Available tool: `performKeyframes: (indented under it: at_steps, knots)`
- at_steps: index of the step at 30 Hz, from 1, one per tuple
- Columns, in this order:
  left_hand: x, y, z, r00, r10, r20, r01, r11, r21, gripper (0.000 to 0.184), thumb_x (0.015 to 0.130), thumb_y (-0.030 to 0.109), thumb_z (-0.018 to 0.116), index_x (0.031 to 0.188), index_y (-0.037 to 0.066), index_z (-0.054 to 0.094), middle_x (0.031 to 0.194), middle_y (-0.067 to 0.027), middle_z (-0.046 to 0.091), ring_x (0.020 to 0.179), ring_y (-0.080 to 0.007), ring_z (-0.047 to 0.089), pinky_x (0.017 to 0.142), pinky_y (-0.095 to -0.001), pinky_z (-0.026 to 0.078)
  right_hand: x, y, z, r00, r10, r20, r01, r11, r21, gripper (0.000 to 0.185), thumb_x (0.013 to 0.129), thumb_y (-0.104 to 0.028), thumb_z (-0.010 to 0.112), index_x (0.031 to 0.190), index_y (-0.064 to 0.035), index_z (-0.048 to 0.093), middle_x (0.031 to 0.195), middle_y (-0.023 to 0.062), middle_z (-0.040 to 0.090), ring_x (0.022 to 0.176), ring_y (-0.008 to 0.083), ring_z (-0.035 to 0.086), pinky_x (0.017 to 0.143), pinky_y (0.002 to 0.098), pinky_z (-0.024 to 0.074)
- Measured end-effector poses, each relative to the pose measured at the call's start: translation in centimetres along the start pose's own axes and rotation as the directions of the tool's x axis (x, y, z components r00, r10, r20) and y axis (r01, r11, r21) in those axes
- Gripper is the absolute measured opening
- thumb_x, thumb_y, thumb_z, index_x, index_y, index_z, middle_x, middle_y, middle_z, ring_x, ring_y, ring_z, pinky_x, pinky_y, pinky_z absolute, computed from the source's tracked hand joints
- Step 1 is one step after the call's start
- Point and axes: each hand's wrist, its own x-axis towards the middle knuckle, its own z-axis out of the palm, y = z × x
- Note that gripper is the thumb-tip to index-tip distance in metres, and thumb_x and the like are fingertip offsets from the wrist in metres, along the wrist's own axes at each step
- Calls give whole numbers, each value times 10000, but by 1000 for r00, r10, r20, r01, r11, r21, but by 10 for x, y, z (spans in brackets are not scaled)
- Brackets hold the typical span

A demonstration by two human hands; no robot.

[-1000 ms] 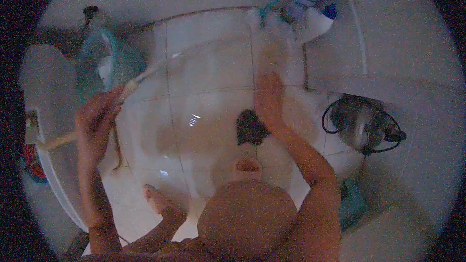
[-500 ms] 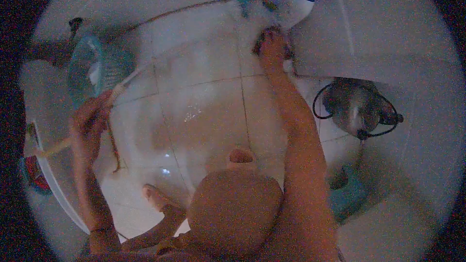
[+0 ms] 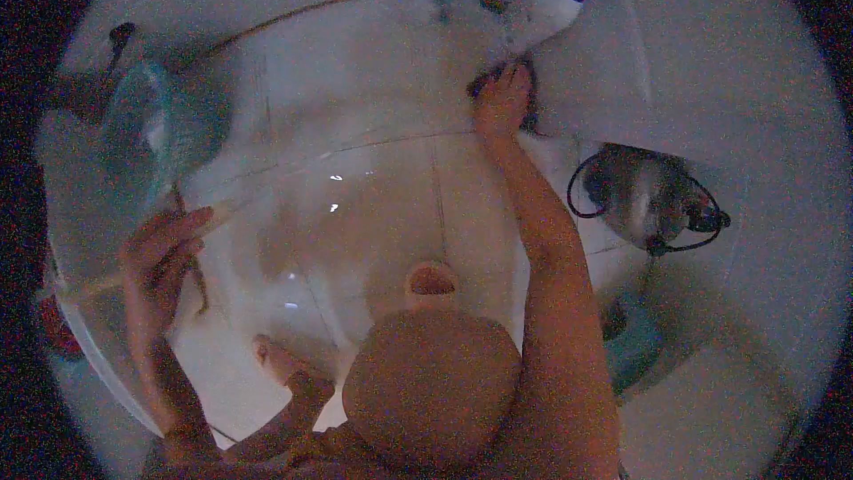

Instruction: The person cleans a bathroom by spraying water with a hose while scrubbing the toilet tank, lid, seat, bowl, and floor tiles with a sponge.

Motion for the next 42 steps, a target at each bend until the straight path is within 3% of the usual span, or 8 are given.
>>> performKeyframes:
  at_steps: [6,8,15,21,25,32,35,42]
  knots:
    - [-2,-34,11,998,17,58,-15,999,-34,386,788,-98,665,1131,71,718,877,-134,674,735,-229,633,624,-295,488,-116,-87,41,911,-208,355,-162,613,773,457,910,-161,538,1327,22,497,1370,222,506,1311,386,434,1110,462,361]
    - [-42,-15,33,999,-5,42,5,1000,9,397,785,-92,668,1138,82,715,880,-129,676,727,-235,637,623,-310,494,-95,-61,-57,687,-338,643,330,934,139,539,916,-141,527,1397,80,422,1448,268,432,1332,421,411,1160,449,299]
    - [-80,-10,62,996,-78,30,77,996,35,385,795,-46,676,1149,105,702,869,-128,660,743,-303,656,621,-385,511,-77,-3,67,970,-242,-21,227,871,436,517,946,-173,423,1425,21,415,1492,206,412,1389,356,373,1180,419,273]
    - [-139,-17,63,940,-314,135,273,927,256,400,806,-10,673,1190,101,672,867,-122,633,713,-314,645,612,-408,515,-100,-139,-11,334,-865,375,572,502,648,483,897,-90,458,1370,3,479,1385,182,525,1304,341,478,1129,420,355]
    - [-232,-13,2,891,-441,108,399,874,278,433,800,5,682,1220,108,662,881,-111,635,711,-306,649,608,-409,521,-2,-125,24,613,-772,172,721,634,280,590,914,-174,559,1456,-19,385,1492,163,425,1368,354,400,1152,458,299]
    - [-118,-18,68,723,-649,238,543,746,386,574,775,38,648,1339,107,568,921,-120,612,743,-308,661,619,-414,546,97,-52,221,450,-661,601,846,530,-50,764,965,-333,516,1561,-27,148,1580,232,211,1448,372,248,1189,505,194]
    - [-114,-27,84,733,-646,210,574,755,318,591,737,43,656,1321,76,567,900,-116,591,735,-308,648,606,-414,541,25,-113,291,451,-816,362,571,575,586,738,921,-347,540,1519,-9,269,1548,224,295,1423,367,300,1165,511,233]
    - [-8,-67,126,775,-580,251,529,813,245,629,706,61,667,1323,53,546,867,-116,562,703,-301,633,588,-415,538,-100,-322,252,688,-718,104,629,661,408,468,841,-172,553,1269,17,543,1279,203,549,1127,351,543,1025,492,405]
